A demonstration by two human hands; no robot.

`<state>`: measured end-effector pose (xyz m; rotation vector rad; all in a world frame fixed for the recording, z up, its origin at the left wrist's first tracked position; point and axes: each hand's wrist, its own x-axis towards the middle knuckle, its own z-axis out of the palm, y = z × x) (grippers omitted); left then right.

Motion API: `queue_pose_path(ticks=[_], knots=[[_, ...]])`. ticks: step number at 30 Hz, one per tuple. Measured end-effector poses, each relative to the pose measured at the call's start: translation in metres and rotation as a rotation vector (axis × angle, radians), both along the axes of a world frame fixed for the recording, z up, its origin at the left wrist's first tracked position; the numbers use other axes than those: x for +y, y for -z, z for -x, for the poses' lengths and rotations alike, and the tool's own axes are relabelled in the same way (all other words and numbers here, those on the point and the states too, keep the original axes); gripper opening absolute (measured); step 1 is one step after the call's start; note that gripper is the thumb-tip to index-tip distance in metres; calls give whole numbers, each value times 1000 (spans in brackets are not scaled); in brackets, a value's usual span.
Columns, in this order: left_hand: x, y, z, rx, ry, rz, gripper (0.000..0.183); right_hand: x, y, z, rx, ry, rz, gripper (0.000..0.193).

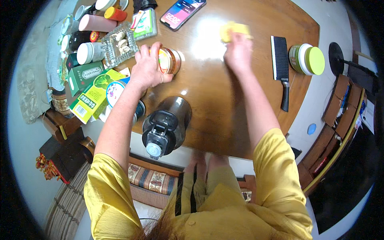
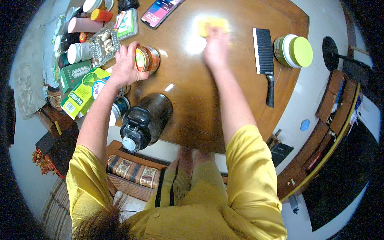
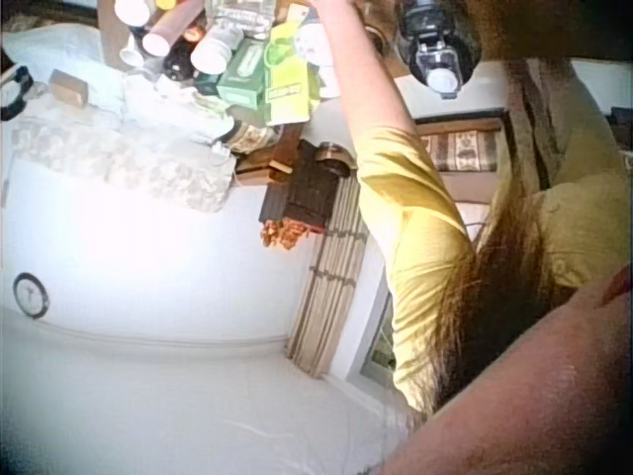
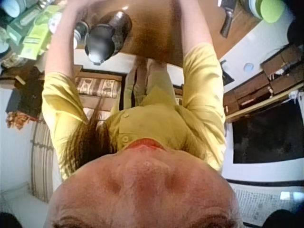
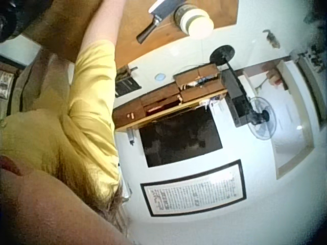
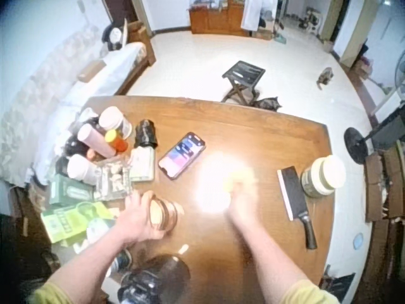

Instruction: The person wipes down a wooden table with a yellow cloth, moving various items including food containers, a water bottle, and a large comb to reach different parts of the surface.

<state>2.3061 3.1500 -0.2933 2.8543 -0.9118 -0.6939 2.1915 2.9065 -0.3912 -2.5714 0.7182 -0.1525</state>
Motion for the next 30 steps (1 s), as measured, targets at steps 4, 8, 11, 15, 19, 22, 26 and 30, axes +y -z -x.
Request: queue_pose_path(ticks=[4, 8, 11, 15, 19, 22, 26, 30], knots=[[10, -3, 1, 23, -45, 1, 102, 81, -18, 70, 26, -498, 52, 45], [8, -7, 1, 45, -74, -40, 101, 34, -38, 110, 201, -745, -73, 46], [9, -8, 3, 28, -59, -42, 100, 6, -20, 48, 56, -294, 154, 41], [-8, -10, 0, 29, -15, -13, 97, 24, 21, -43, -49, 67, -91, 36], [7, -4, 0, 26, -56, -30, 97, 108, -5, 43, -47, -443, -18, 39], [13, -6, 2, 22, -61, -43, 97, 77, -25, 115, 127, -569, 31, 55], [10, -1, 1, 6, -22, -16, 97, 12, -14, 73, 17, -216, 134, 46], [3, 2, -3, -11, 20, 62, 96, 14, -4, 51, -35, 28, 169, 42]])
